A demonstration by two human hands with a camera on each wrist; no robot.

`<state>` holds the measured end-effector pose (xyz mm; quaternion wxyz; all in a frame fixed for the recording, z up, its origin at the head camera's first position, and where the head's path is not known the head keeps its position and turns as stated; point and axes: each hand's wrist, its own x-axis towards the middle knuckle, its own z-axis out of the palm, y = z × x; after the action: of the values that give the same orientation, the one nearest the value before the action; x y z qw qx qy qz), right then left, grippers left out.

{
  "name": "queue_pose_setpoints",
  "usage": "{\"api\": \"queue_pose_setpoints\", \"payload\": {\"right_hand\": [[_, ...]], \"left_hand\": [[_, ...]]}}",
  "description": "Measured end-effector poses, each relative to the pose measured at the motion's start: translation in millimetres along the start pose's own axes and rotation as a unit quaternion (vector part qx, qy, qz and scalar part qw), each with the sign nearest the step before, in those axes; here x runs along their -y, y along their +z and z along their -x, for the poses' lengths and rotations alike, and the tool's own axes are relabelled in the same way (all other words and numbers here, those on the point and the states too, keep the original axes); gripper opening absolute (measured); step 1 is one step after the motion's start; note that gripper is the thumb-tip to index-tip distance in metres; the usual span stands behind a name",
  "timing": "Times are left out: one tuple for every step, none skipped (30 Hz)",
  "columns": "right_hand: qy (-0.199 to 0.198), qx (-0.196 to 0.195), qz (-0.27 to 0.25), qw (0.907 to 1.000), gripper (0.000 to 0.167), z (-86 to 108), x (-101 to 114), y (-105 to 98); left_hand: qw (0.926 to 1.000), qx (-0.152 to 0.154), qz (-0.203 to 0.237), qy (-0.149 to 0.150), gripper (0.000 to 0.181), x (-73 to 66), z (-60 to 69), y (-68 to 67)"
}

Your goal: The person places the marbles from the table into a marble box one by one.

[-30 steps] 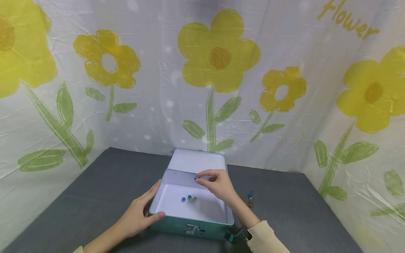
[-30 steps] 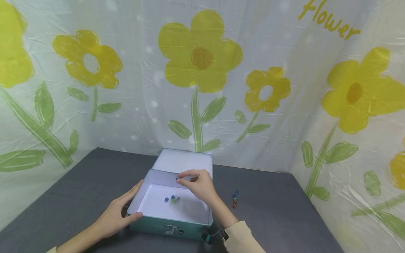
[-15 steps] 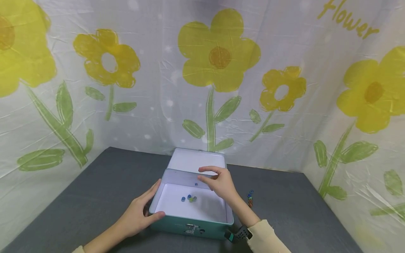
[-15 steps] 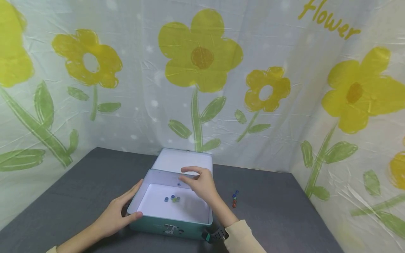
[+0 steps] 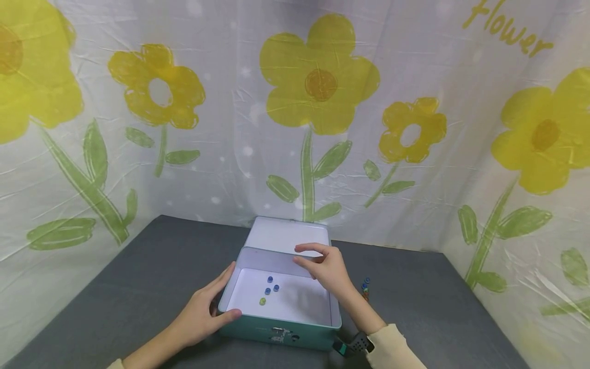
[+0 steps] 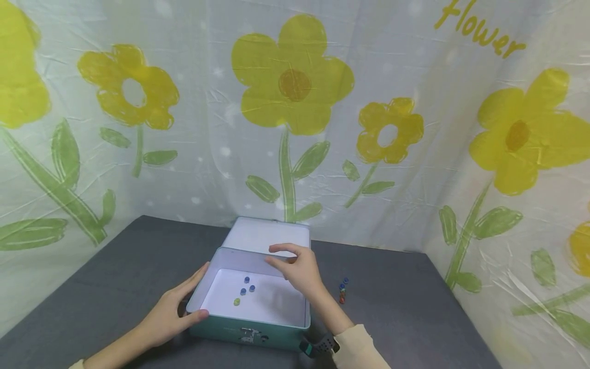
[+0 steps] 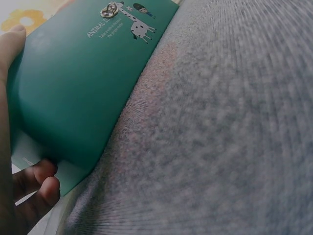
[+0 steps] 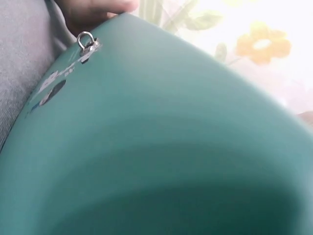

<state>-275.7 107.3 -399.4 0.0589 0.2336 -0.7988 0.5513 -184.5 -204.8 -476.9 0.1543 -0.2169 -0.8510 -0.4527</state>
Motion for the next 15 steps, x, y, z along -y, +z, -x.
{"api": "queue_pose_setpoints", "payload": {"right_hand": [[0.0,-0.001,0.001,1.0,0.022,1.0,-0.3,-2.4],[0.001,-0.003,0.001,1.0,0.023,1.8,-1.0,-5.1],[0.002,-0.005,0.0,1.0,0.023,2.7,-1.9,-7.9],[0.004,-0.007,-0.001,1.0,0.023,3.9,-2.9,-10.8],[0.006,-0.009,-0.002,0.9999,0.023,5.4,-4.1,-13.8],[0.008,-0.012,-0.001,0.9999,0.023,6.9,-5.6,-16.6],[0.009,-0.015,0.0,0.9998,0.023,8.4,-7.2,-19.5],[0.01,-0.019,0.002,0.9998,0.023,9.7,-9.4,-22.4],[0.012,-0.022,0.004,0.9997,0.023,11.2,-11.1,-25.2],[0.014,-0.025,0.006,0.9996,0.023,12.6,-12.7,-28.0],[0.015,-0.028,0.008,0.9995,0.024,13.8,-15.0,-30.8],[0.016,-0.032,0.012,0.9993,0.024,14.8,-17.0,-33.5],[0.018,-0.035,0.015,0.9991,0.025,15.8,-18.7,-36.3],[0.019,-0.038,0.018,0.9989,0.025,16.8,-21.0,-39.2],[0.023,-0.041,0.022,0.9987,0.026,18.2,-22.2,-42.0]], "left_hand": [[1.0,0.0,0.001,0.0,0.096,-0.3,-0.1,-0.1],[1.0,0.001,0.003,0.0,0.096,-0.7,-0.3,-0.1],[1.0,0.0,0.004,0.0,0.096,-1.2,-0.4,-0.2],[1.0,0.001,0.006,-0.001,0.095,-1.6,-0.4,-0.2],[1.0,0.001,0.005,0.0,0.095,-1.8,-0.5,-0.2],[1.0,0.001,0.005,0.001,0.095,-1.9,-0.5,-0.2],[1.0,0.001,0.005,0.0,0.095,-2.0,-0.5,-0.2],[1.0,0.0,0.003,0.002,0.095,-2.0,-0.5,-0.2],[1.0,0.0,0.003,0.002,0.095,-1.9,-0.4,-0.1],[1.0,-0.001,0.002,0.002,0.095,-1.7,-0.3,0.0],[1.0,-0.002,0.002,0.003,0.095,-1.4,-0.3,0.0],[1.0,-0.002,0.002,0.003,0.095,-1.2,-0.3,0.2],[1.0,-0.002,0.002,0.003,0.095,-1.1,-0.3,0.4],[1.0,-0.002,0.003,0.003,0.095,-0.8,-0.3,0.7],[1.0,-0.002,0.005,0.003,0.095,-0.7,-0.3,1.0]]}}
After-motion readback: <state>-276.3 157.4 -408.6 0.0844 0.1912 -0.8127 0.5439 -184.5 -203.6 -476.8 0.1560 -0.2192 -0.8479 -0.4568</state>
